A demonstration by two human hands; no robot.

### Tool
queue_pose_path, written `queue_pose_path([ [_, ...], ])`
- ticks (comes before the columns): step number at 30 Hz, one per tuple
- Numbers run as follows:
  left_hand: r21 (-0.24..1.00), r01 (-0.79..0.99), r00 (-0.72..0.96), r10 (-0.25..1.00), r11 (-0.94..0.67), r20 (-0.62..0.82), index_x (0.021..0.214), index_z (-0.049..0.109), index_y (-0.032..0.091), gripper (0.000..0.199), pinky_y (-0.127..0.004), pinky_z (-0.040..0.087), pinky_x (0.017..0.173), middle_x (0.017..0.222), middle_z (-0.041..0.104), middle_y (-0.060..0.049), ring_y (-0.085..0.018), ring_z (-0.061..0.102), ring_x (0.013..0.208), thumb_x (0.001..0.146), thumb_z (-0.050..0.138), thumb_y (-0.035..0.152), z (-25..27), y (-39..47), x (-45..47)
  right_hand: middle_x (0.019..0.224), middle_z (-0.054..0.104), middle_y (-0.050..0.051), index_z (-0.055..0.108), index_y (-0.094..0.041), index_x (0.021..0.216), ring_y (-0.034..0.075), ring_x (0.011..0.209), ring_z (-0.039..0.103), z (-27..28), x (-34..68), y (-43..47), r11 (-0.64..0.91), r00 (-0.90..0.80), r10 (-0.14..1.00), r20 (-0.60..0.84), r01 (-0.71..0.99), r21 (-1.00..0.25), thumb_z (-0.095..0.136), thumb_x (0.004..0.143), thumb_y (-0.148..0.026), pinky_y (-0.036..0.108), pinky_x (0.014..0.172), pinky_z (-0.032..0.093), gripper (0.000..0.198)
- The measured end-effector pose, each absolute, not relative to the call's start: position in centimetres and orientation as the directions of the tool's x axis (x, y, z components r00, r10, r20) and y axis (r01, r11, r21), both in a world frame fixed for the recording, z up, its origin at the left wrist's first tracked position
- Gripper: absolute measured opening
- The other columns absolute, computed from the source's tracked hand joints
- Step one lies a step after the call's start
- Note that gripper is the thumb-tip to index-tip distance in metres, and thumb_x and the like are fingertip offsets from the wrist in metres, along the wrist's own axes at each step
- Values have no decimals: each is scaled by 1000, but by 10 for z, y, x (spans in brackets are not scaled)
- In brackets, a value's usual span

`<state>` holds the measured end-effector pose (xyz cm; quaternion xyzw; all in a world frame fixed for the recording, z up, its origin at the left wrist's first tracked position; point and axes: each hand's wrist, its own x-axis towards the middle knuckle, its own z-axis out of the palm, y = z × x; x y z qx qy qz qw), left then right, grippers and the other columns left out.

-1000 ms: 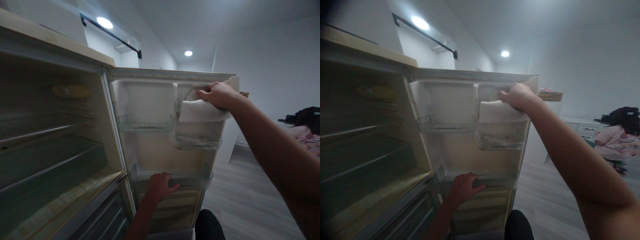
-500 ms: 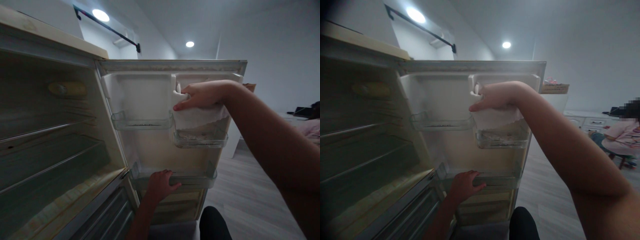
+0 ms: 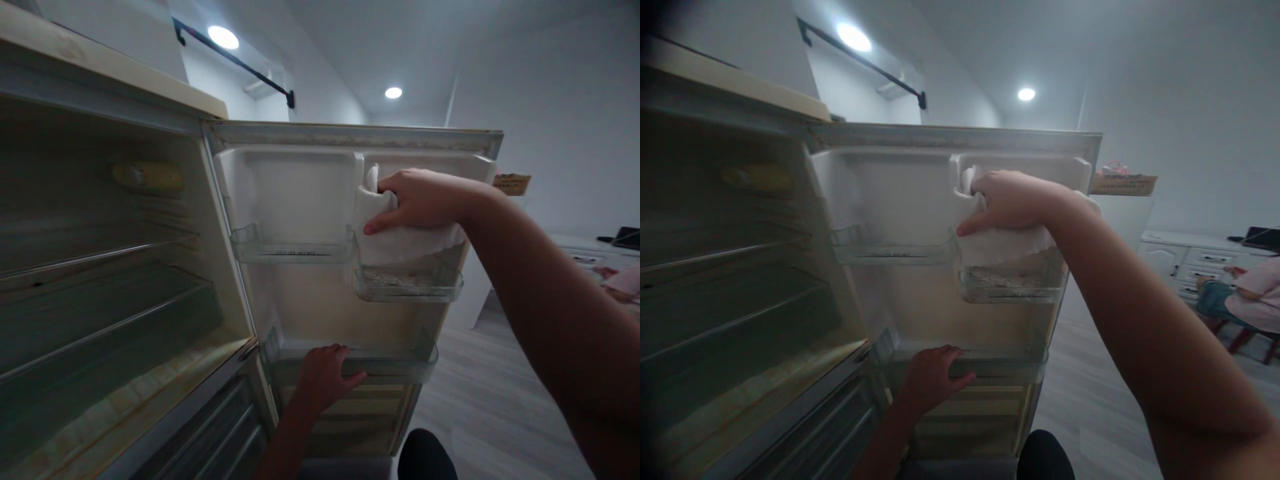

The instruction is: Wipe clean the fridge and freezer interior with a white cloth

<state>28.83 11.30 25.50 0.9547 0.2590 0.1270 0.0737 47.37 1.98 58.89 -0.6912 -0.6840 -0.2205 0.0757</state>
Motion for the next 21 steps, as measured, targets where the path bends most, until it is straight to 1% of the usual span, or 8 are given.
queue_pose_path([
  [3,213,474,834,514,-854,203,121,69,22,58,-43,51,92,115,75,-8,-31,70,105,87,60,68,255,113,289,91,71,8,74,-20,105,24,82,63,582,467,18,-120,-9,881,473,963,243,69,74,-75,32,67,39,63],
  [6,221,476,834,517,-851,195,123,69,23,60,-42,50,93,118,75,-8,-31,70,107,86,61,69,254,114,288,83,69,8,74,-20,99,24,78,62,577,464,13,-182,12,848,529,945,271,63,78,-78,32,66,37,62],
  [9,220,474,839,513,-853,181,124,69,23,61,-41,50,93,118,75,-8,-30,69,108,86,60,70,255,115,287,79,68,8,73,-22,93,22,71,59,575,473,-2,-219,60,859,508,941,260,59,81,-78,32,64,35,59],
  [12,202,465,845,501,-862,189,123,69,22,62,-42,50,93,118,75,-9,-30,70,107,88,56,72,256,114,286,74,67,7,73,-24,85,20,61,54,574,492,-24,-327,188,853,486,920,218,60,80,-79,33,61,33,57],
  [14,194,461,847,495,-866,193,122,69,22,61,-42,50,93,117,75,-9,-30,70,106,89,55,71,257,114,286,72,67,8,73,-24,85,19,59,53,570,504,-36,-382,231,826,514,900,209,62,79,-78,34,61,33,56],
  [16,195,464,848,497,-864,183,122,69,22,60,-42,50,93,117,75,-9,-31,69,107,89,55,70,257,113,287,73,67,9,74,-24,88,21,61,54,566,510,-40,-395,217,805,552,890,227,63,78,-79,35,62,32,57],
  [19,212,472,842,509,-856,179,135,63,23,66,-43,50,95,123,73,-9,-32,69,110,88,56,70,256,113,288,78,69,10,75,-25,91,25,69,60,562,507,-36,-416,189,777,601,870,265,64,76,-78,34,63,34,56],
  [21,224,466,841,507,-856,190,143,57,24,71,-44,50,96,126,72,-10,-32,68,111,88,57,70,256,114,288,82,70,9,75,-26,94,27,72,62,563,498,-28,-420,176,776,606,861,288,63,78,-70,34,62,35,49],
])
